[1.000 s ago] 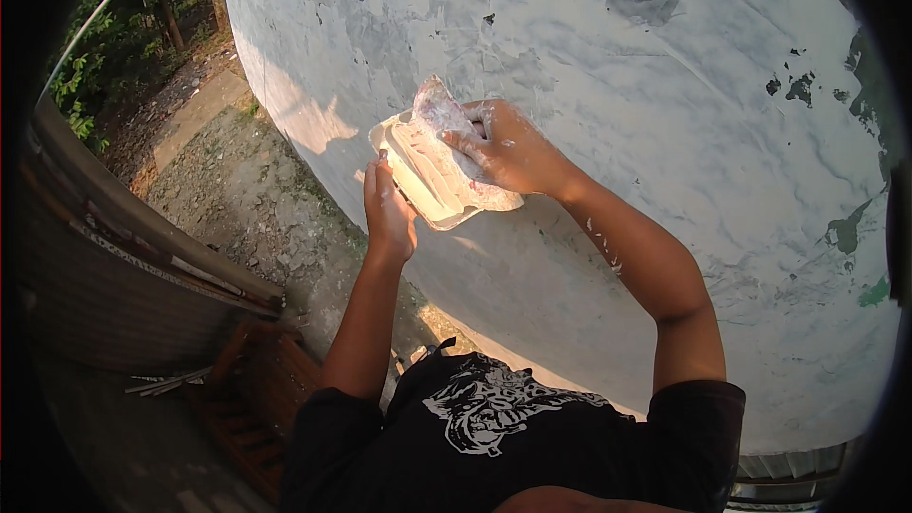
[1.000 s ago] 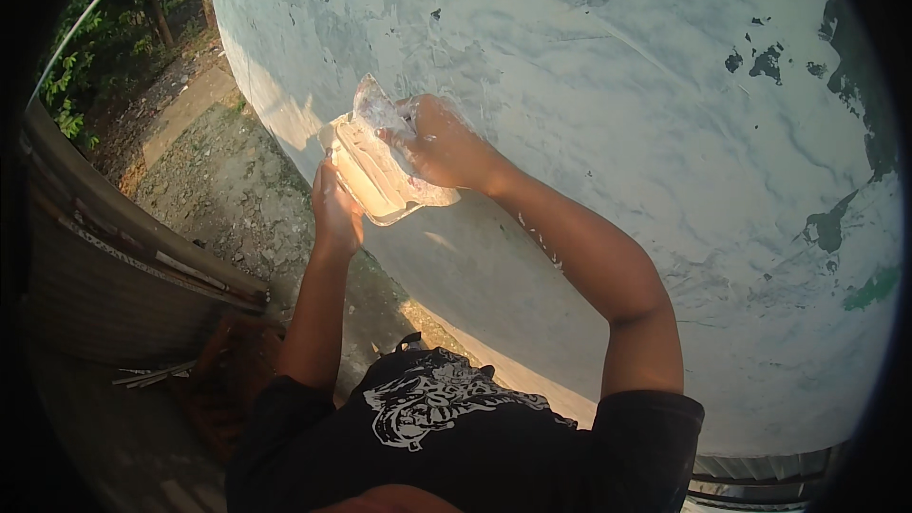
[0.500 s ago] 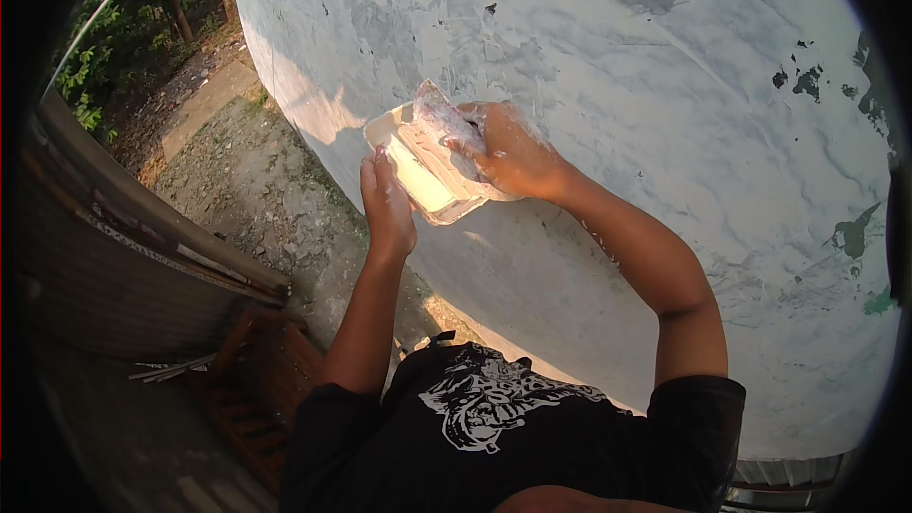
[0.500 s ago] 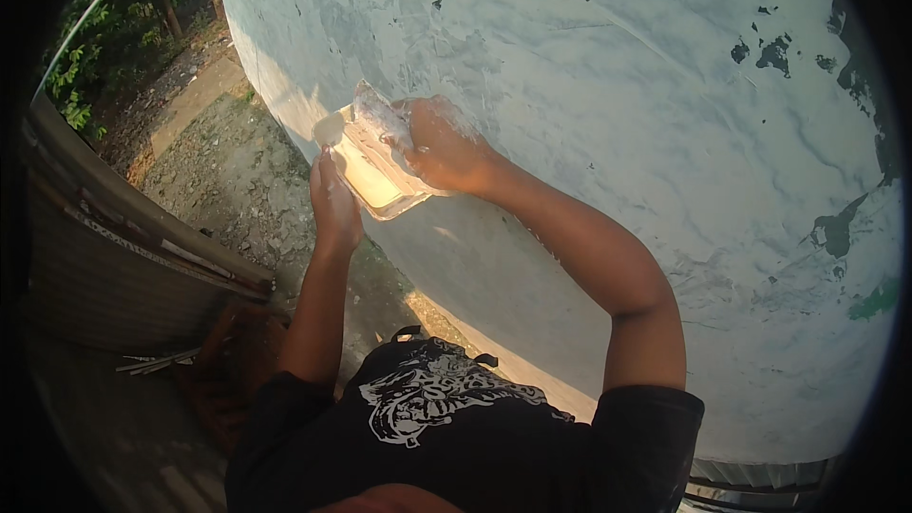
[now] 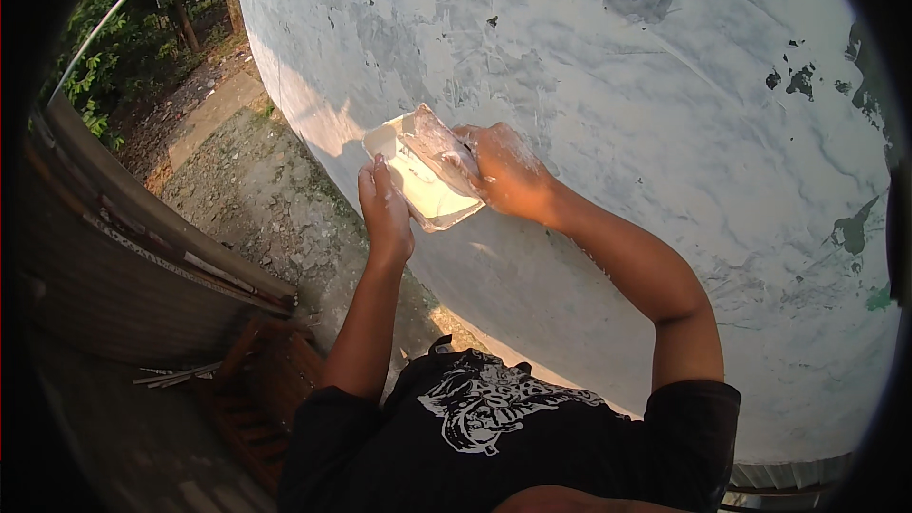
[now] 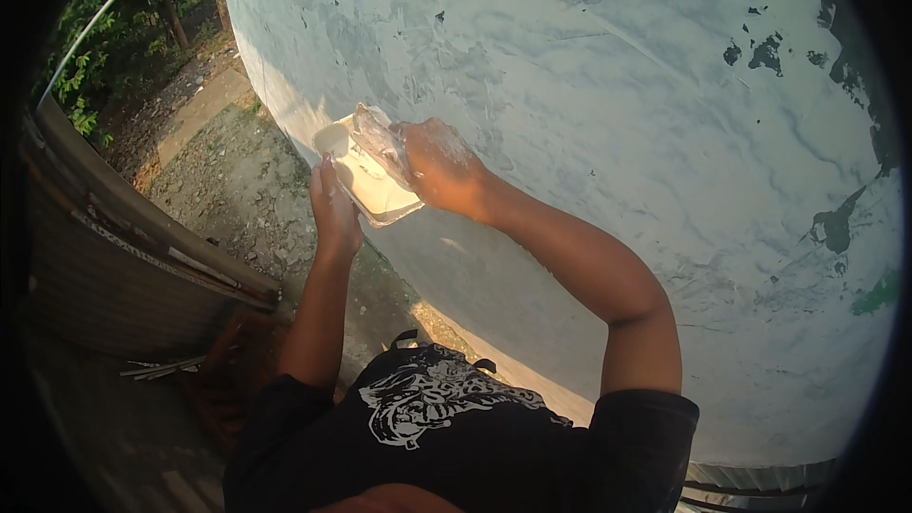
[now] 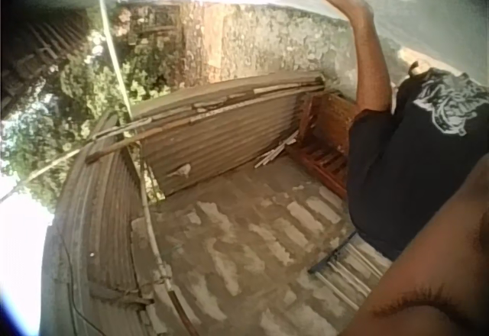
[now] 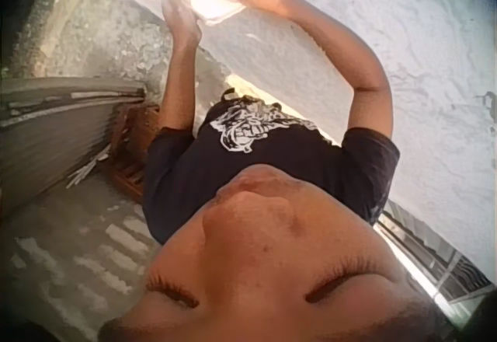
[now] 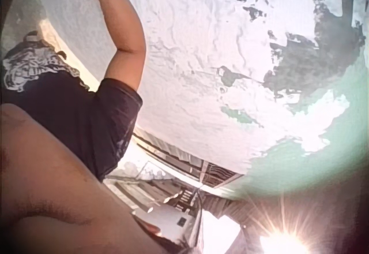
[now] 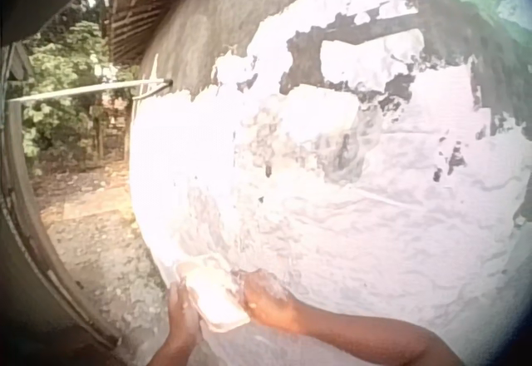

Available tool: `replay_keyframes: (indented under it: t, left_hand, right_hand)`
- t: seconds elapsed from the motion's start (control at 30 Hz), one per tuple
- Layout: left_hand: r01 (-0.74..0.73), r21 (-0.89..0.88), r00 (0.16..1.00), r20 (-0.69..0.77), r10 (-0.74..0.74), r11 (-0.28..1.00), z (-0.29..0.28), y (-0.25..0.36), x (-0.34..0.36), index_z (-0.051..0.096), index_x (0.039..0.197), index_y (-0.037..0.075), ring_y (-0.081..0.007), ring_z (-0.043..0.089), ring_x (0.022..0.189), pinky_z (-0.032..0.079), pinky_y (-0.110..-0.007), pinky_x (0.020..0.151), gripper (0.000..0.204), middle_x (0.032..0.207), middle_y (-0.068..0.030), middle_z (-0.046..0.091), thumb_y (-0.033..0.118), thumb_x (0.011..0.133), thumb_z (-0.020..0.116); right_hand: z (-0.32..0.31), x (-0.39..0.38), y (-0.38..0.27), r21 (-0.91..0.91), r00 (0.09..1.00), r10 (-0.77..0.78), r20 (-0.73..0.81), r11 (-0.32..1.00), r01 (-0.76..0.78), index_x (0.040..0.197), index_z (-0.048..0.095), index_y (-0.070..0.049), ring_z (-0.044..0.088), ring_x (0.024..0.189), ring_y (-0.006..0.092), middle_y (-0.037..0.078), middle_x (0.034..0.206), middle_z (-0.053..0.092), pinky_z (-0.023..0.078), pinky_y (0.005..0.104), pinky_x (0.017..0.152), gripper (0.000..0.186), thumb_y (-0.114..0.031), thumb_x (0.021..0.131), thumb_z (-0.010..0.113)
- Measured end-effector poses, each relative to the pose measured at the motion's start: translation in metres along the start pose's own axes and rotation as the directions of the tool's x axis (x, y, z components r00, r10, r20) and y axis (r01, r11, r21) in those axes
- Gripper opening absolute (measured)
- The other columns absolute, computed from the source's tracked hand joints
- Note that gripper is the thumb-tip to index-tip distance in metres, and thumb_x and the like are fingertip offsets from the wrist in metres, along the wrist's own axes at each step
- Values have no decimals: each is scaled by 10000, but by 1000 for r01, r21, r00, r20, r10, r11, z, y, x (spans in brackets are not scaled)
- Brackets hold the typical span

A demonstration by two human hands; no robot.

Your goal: Applying white plaster or putty to an exterior wall using a plastic scraper.

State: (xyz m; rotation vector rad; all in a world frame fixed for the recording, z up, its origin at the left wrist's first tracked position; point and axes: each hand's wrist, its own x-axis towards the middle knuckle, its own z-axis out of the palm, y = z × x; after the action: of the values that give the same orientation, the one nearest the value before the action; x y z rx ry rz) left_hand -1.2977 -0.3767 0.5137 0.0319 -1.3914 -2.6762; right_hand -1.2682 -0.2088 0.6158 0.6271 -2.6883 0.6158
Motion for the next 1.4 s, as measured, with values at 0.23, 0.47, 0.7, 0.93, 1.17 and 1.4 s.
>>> replay_keyframes:
  t: [0.23, 0.47, 0.7, 0.93, 1.17, 1.4]
  left_hand:
    - [-8, -45, 995, 98, 13, 999, 3, -5, -7, 437, 1316, -20, -181, 573, 1137, 463, -337, 1005, 393, 1233, -119, 570, 303, 1099, 383]
    - [53, -60, 985, 166, -42, 997, 8, -18, -12, 386, 1446, -11, -254, 489, 1323, 392, -389, 1114, 502, 1433, -152, 479, 326, 1074, 372]
    - [47, -23, 993, 107, -44, 999, 12, -18, -18, 380, 1453, -14, -239, 480, 1323, 379, -375, 1120, 517, 1427, -145, 478, 346, 1083, 381]
    - [51, -20, 992, 117, -49, 998, 12, -7, -17, 409, 1413, -36, -234, 548, 1254, 431, -374, 1076, 493, 1359, -151, 537, 335, 1091, 363]
    - [69, -97, 989, 137, -56, 993, 0, 0, -7, 471, 1280, -14, -186, 625, 1091, 532, -339, 926, 394, 1184, -119, 603, 317, 1092, 372]
    - [199, -178, 955, 254, -150, 964, 7, 17, -18, 434, 1377, -35, -234, 625, 1160, 528, -367, 982, 477, 1294, -161, 591, 343, 1100, 343]
  right_hand:
    - [0, 18, 29, 355, 931, 343, 125, 861, -364, 1278, 537, 79, 594, 1128, 391, 269, 1210, 582, 478, 442, 949, 594, -380, 933, 687]
    - [38, 9, 25, 253, 989, 147, 23, 956, -148, 996, 646, 128, 633, 754, 207, 215, 859, 695, 503, 382, 726, 428, -295, 943, 685]
    - [7, 11, -19, 19, 964, 231, 131, 972, -235, 1090, 529, 128, 594, 958, 442, 305, 1047, 604, 486, 481, 842, 536, -381, 965, 640]
    - [8, 7, 44, -131, 957, -249, -145, 964, 231, 1233, 578, 74, 552, 1076, 432, 225, 974, 593, 466, 471, 943, 462, -274, 941, 661]
    - [-48, 8, 6, 426, 983, 183, -3, 890, -165, 1304, 570, 81, 686, 847, 205, 220, 1035, 715, 537, 341, 790, 540, -291, 939, 709]
    - [-42, 7, 21, 879, 923, 369, 111, 397, -265, 1303, 570, 100, 694, 915, 163, 154, 1084, 725, 557, 319, 814, 420, -114, 958, 679]
